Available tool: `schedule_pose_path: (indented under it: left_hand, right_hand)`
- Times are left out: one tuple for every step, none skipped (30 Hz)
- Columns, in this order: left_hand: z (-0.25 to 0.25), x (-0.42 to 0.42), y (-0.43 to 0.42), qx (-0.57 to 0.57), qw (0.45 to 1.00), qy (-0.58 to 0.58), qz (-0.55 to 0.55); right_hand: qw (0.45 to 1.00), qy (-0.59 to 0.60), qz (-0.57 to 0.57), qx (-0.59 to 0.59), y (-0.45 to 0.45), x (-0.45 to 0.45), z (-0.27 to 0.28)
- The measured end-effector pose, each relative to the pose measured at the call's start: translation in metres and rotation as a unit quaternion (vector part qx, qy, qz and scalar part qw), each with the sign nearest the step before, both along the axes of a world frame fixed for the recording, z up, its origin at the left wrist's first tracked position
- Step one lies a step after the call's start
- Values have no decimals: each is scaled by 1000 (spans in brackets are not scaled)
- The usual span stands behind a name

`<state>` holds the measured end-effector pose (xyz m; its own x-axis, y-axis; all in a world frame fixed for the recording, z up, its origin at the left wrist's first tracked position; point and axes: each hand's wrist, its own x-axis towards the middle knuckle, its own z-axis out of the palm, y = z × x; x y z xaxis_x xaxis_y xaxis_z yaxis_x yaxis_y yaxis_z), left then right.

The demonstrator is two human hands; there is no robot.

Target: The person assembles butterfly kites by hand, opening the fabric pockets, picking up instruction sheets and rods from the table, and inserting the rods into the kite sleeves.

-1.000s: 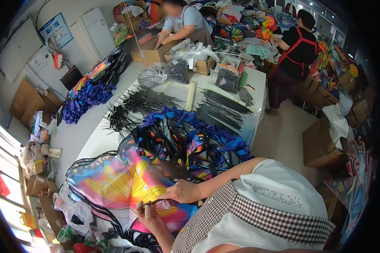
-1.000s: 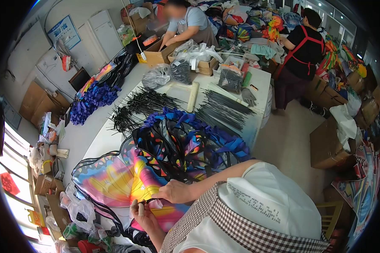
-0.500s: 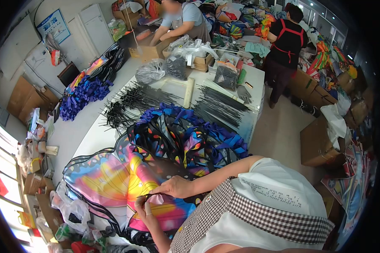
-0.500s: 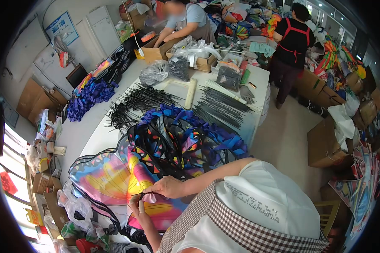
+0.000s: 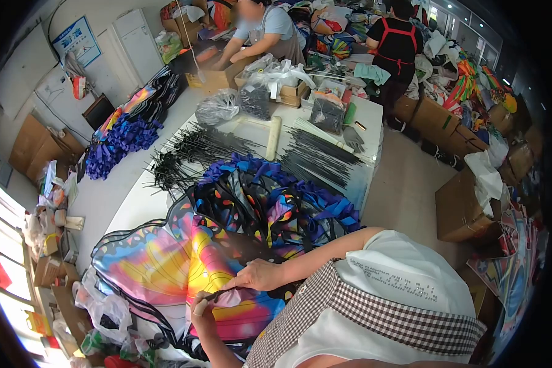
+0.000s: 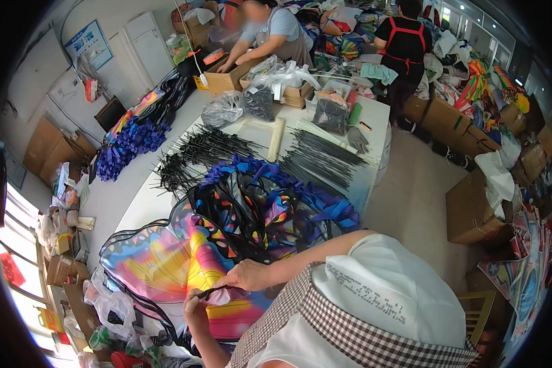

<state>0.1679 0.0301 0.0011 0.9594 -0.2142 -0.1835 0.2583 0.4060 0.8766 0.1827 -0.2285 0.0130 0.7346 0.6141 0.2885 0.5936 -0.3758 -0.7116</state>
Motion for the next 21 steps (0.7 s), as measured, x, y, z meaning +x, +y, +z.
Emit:
schedule_pose_path:
  left_hand:
    - [-1, 0, 0, 0, 1000, 0, 0]
    - [-1, 0, -2, 51, 999, -13, 2]
    - [-1, -1, -3, 101, 995, -26, 5]
    - [1, -2, -6, 151, 988, -38, 8]
    - [2, -3, -8, 152, 988, -37, 7]
    - [4, -4, -10, 136, 990, -28, 17]
    - [6, -5, -13, 120, 992, -19, 26]
    - [8, -5, -14, 104, 994, -10, 35]
    - [8, -5, -15, 105, 994, -10, 34]
    - [7, -4, -15, 118, 992, -15, 47]
    - [6, -4, -15, 131, 989, -19, 61]
    - [6, -4, -15, 144, 986, -24, 74]
    - [4, -4, -14, 146, 986, -23, 73]
    - [2, -4, -12, 169, 982, -38, 69]
    - [0, -4, -10, 192, 978, -53, 65]
    - [-2, -4, -9, 214, 973, -68, 60]
    - [-4, -4, -11, 215, 973, -66, 59]
    - [-6, -5, -17, 212, 972, -85, 57]
    - [-6, -4, -23, 209, 971, -105, 55]
    - [-5, -2, -27, 205, 969, -128, 53]
    - [-3, 1, -27, 204, 969, -131, 53]
  right_hand:
    - [1000, -12, 5, -23, -1, 1, 1]
    - [1000, -12, 5, -23, -2, 2, 2]
    - [999, -18, 8, -38, -2, 2, 2]
    - [998, -25, 10, -53, -3, 2, 2]
    - [997, -31, 12, -68, -4, 2, 3]
    - [997, -29, 12, -68, -5, 2, 3]
    - [996, -35, 14, -77, -6, 2, 4]
    - [995, -42, 15, -86, -7, 3, 5]
    - [994, -49, 15, -95, -8, 3, 6]
    - [994, -48, 14, -94, -10, 4, 8]
    - [995, -51, 9, -84, -12, 4, 8]
    - [996, -53, 4, -74, -14, 5, 9]
    - [996, -54, -2, -64, -15, 4, 11]
    - [997, -53, -3, -62, -17, 5, 12]
    - [996, -56, -7, -67, -18, 5, 15]
    - [996, -59, -11, -72, -20, 5, 17]
    - [995, -61, -16, -77, -21, 4, 17]
    - [995, -59, -17, -77, -19, 4, 17]
    - [995, -57, -8, -78, -15, 7, 17]
    - [995, -57, 2, -79, -10, 11, 18]
    - [995, -59, 14, -80, -9, 15, 19]
